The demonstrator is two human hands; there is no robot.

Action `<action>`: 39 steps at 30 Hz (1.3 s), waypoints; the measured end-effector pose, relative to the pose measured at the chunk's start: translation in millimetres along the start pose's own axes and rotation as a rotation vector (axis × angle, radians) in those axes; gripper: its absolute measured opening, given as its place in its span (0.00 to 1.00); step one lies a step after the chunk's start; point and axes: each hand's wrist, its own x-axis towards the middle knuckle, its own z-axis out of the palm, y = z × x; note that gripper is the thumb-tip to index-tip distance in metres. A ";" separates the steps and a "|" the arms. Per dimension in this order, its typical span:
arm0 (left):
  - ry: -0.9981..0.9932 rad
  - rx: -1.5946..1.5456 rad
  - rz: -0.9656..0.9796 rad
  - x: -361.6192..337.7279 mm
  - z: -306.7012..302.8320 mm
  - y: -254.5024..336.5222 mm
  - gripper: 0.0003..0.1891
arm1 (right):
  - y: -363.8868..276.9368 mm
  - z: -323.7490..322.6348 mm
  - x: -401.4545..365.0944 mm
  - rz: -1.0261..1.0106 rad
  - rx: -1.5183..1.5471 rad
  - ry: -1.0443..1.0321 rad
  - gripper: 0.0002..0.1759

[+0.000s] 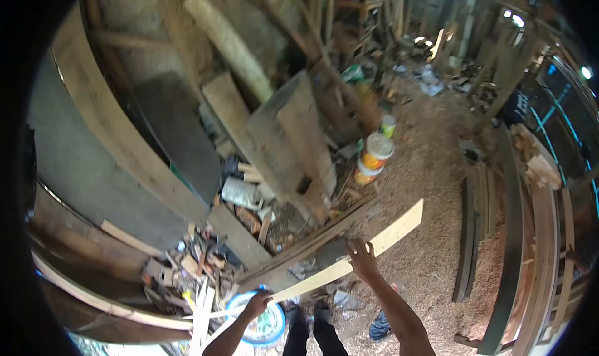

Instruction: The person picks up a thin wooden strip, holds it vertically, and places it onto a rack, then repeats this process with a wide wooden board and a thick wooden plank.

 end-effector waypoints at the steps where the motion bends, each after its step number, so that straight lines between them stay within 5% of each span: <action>1: -0.008 -0.050 -0.040 4.2 -21.5 39.4 0.08 | -1.7 -39.6 -5.1 0.042 0.015 0.153 0.32; 5: 0.144 -0.024 0.173 21.9 -59.4 112.7 0.09 | 12.4 -140.0 -33.4 0.642 0.197 0.454 0.34; 10: -0.061 0.002 0.132 34.4 -103.6 184.3 0.14 | 23.3 -115.9 -92.2 1.133 0.236 0.568 0.36; 12: -0.093 -0.013 0.139 34.3 -122.7 228.6 0.18 | 12.2 -123.8 -108.6 1.195 0.784 0.169 0.34; 13: -0.091 -0.012 0.145 34.3 -126.3 240.6 0.18 | 6.3 -126.8 -112.4 1.195 0.783 0.177 0.34; 15: -0.118 -0.221 0.214 41.0 -126.4 257.5 0.18 | -6.0 -131.1 -118.6 0.909 1.410 0.055 0.33; 16: -0.121 -0.221 0.218 45.1 -125.3 267.0 0.18 | -13.8 -135.5 -119.4 0.911 1.410 0.059 0.33; 18: -0.141 -0.162 0.227 54.7 -121.8 284.6 0.17 | -26.5 -155.4 -117.0 0.831 1.855 0.248 0.28; 21: -0.149 -0.359 0.234 83.3 -95.8 280.8 0.17 | -14.5 -189.6 -123.4 0.843 1.646 0.347 0.22; 27: -0.026 -0.454 0.256 150.4 -77.8 345.2 0.10 | 53.1 -208.1 -119.1 0.720 1.840 0.531 0.15; 34: 0.141 -0.423 0.366 255.9 -44.5 463.3 0.09 | 169.7 -233.7 -108.1 0.603 1.719 0.597 0.17; 39: 0.053 -0.320 0.392 318.8 -17.0 542.7 0.09 | 274.6 -253.4 -109.2 0.617 1.564 0.632 0.16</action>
